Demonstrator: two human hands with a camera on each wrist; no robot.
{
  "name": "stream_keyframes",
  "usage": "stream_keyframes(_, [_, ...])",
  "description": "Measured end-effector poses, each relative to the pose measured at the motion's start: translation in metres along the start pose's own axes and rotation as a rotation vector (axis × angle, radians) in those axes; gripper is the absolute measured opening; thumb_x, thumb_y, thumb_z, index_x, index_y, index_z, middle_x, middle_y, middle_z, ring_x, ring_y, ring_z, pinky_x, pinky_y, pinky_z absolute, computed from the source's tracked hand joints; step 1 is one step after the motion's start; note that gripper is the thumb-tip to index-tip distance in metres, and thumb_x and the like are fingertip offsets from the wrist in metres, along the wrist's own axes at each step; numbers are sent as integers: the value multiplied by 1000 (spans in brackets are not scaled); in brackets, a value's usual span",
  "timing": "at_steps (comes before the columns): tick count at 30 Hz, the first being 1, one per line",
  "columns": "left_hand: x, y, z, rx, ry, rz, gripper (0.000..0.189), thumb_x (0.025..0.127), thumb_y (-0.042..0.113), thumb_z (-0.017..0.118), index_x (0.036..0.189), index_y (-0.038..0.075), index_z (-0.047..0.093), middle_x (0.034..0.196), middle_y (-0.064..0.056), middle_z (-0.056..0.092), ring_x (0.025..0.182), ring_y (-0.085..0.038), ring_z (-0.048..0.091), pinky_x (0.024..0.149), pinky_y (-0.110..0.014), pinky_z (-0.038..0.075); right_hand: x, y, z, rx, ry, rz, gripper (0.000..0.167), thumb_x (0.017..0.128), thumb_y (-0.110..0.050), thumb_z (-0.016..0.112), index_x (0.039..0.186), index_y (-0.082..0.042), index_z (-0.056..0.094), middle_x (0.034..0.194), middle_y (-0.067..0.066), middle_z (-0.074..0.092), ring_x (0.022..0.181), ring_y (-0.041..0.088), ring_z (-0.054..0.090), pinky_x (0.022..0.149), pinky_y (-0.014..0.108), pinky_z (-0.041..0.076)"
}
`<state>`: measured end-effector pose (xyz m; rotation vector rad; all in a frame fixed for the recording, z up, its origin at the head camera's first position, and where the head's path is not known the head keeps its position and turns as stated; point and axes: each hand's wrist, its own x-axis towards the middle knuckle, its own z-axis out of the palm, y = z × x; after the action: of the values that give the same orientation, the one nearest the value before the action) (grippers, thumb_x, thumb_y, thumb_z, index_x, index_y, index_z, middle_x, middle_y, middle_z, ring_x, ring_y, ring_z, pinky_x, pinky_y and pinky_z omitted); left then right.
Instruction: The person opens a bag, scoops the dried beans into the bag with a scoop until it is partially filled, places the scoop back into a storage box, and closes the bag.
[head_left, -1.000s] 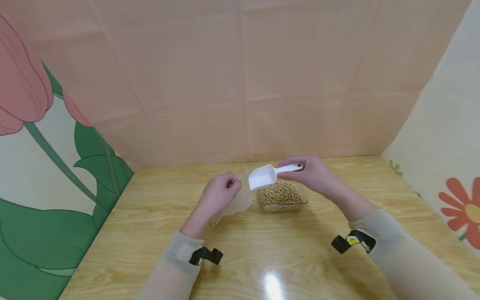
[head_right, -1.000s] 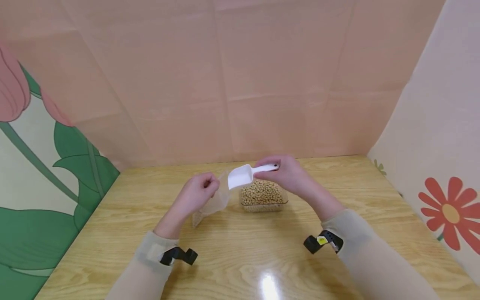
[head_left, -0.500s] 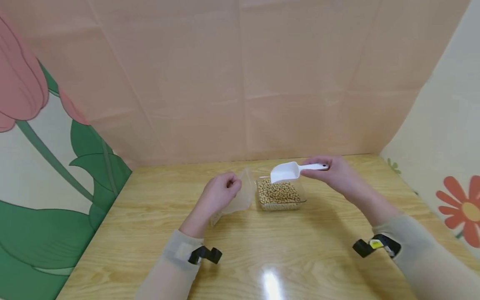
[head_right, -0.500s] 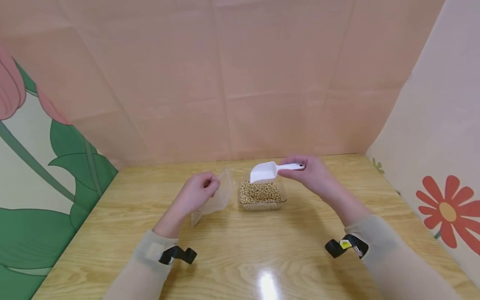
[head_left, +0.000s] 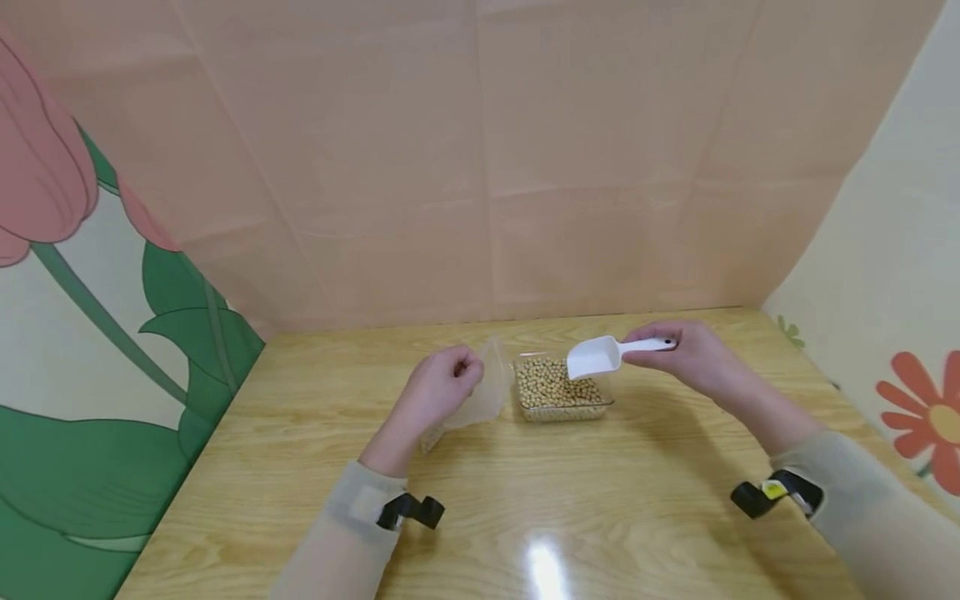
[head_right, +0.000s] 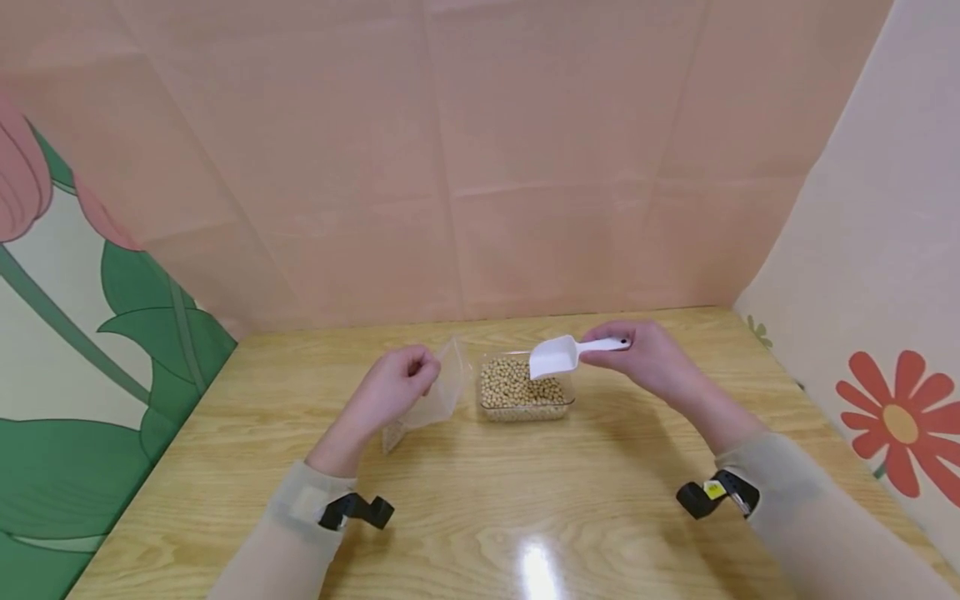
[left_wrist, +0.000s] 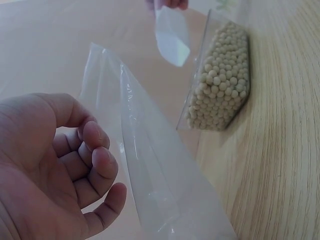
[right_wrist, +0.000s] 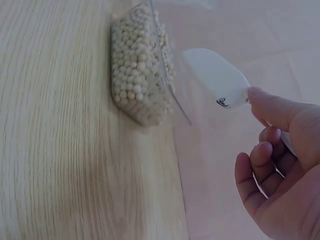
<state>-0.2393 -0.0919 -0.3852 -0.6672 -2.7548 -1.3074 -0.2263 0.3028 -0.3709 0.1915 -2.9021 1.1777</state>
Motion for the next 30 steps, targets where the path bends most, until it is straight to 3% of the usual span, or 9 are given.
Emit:
stream_keyframes(6, [0, 0, 0, -12, -3, -4, 21, 106, 12, 56, 90, 15, 68, 75, 1, 60, 61, -15, 47, 60, -32, 42, 2, 2, -1, -24, -4, -26, 45, 97, -47, 86, 127, -14, 82, 117, 9, 79, 90, 22, 62, 70, 32, 49])
stream_keyframes(14, [0, 1, 0, -9, -4, -3, 21, 108, 13, 56, 90, 15, 68, 75, 1, 61, 60, -15, 48, 60, -32, 42, 8, 5, 0, -76, -19, -70, 37, 97, -45, 86, 121, -18, 83, 116, 4, 81, 98, 20, 72, 79, 37, 55])
stream_keyframes(30, [-1, -1, -1, 2, -1, -9, 22, 108, 14, 56, 90, 16, 68, 74, 1, 61, 58, -14, 45, 60, -33, 41, 14, -2, 15, -118, -48, -131, 27, 97, -36, 88, 115, -16, 84, 112, 5, 81, 91, 20, 69, 75, 39, 54])
